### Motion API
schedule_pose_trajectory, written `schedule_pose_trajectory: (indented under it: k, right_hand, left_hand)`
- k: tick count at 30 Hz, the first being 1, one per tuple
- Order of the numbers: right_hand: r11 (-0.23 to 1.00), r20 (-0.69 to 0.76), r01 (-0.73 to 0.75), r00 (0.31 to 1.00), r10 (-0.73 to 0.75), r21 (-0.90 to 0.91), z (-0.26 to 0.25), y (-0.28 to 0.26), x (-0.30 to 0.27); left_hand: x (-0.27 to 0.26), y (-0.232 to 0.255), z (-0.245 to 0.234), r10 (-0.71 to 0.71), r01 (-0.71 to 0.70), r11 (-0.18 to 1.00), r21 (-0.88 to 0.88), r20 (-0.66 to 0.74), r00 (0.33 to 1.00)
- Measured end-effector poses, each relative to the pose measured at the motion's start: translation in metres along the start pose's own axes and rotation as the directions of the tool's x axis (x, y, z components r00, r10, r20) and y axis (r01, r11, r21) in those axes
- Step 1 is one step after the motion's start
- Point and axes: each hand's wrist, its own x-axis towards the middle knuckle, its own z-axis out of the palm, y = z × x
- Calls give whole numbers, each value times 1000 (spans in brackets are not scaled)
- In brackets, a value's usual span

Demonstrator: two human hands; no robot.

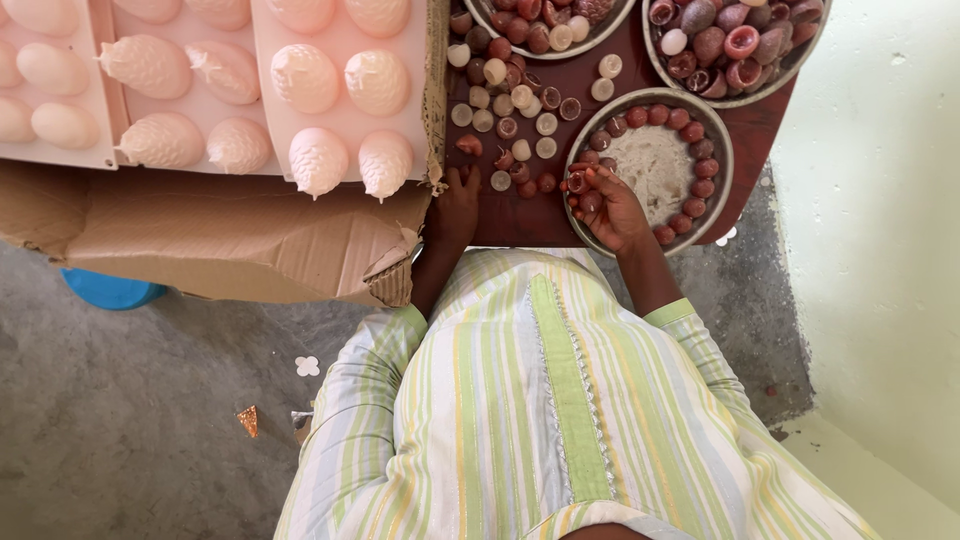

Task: The person places a pink egg tray into a cardboard box and then arranges small reddish-brown decorative items into a circular pattern on a metal tray. The person handles the items one at a time and adjusts their positions on the tray.

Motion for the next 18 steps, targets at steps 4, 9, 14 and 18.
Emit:
schedule_pose_trajectory:
  k: [4,9,14,18]
  right_hand:
    - [994,-40,40,999,-36,105,-12,-6,-12]
    - [991,-135,102,987,-90,86,-35,-18,-20]
    - [959,-301,136,930,-210,-248,-60,-29,-15]
    - [767,-337,71,870,-361,-637,-80,-26,3]
  left_hand:
    - [3,-4,-5,16,-36,984,-174,-115,993]
    - [11,-1,-13,3,18,946,-323,65,998]
    - [15,19,-32,-1,41,887,-460,86,996]
    - [19,32,-52,8,19,794,-607,42,999]
